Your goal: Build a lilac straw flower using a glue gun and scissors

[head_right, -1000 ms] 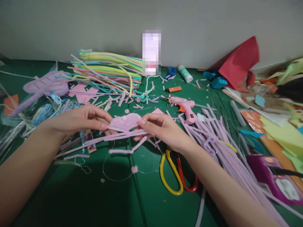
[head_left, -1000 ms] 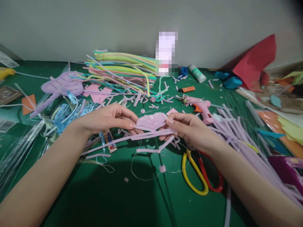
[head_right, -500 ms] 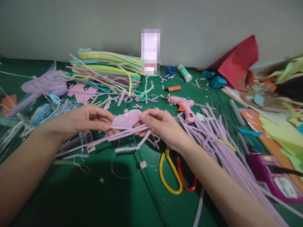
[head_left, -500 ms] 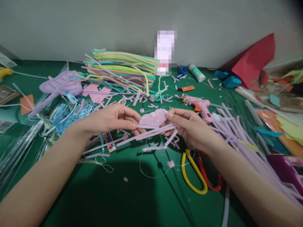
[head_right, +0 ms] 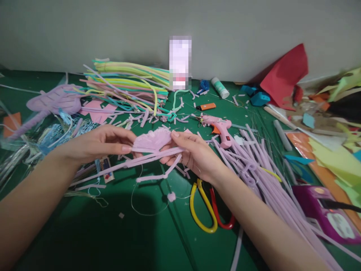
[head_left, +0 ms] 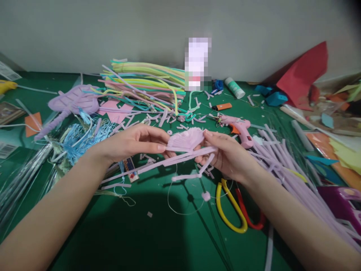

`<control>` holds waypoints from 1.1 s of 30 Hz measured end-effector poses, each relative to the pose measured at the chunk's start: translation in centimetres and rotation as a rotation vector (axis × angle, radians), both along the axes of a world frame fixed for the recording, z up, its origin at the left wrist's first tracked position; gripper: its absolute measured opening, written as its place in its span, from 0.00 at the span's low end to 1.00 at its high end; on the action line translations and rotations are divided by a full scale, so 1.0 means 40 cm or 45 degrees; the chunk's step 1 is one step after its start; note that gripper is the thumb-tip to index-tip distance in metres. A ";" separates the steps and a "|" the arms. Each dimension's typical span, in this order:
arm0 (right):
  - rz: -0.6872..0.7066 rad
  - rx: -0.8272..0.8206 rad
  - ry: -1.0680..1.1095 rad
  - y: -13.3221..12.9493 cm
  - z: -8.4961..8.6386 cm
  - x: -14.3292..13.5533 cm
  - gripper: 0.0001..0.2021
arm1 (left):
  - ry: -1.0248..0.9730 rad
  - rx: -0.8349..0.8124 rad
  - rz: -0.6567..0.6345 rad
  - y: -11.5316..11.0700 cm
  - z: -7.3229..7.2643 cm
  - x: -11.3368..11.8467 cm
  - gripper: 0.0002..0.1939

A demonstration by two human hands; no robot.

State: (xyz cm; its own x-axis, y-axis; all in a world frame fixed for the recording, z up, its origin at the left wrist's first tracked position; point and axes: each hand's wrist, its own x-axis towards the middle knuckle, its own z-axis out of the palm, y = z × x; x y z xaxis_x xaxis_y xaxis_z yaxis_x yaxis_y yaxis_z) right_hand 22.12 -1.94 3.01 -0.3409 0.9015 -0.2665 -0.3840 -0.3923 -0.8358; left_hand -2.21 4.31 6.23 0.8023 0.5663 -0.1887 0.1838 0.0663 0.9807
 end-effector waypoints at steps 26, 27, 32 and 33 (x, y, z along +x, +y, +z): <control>0.108 0.136 -0.548 -0.014 0.003 -0.002 0.09 | 0.264 0.102 0.154 -0.054 0.003 0.068 0.11; 0.125 0.142 -0.548 -0.015 0.004 -0.002 0.08 | 0.271 0.110 0.163 -0.056 0.004 0.070 0.11; 0.196 0.133 -0.517 -0.013 0.002 0.005 0.11 | 0.335 0.161 0.185 -0.062 0.004 0.078 0.09; 0.205 0.141 -0.527 -0.012 0.003 0.008 0.10 | 0.347 0.167 0.184 -0.059 0.003 0.077 0.09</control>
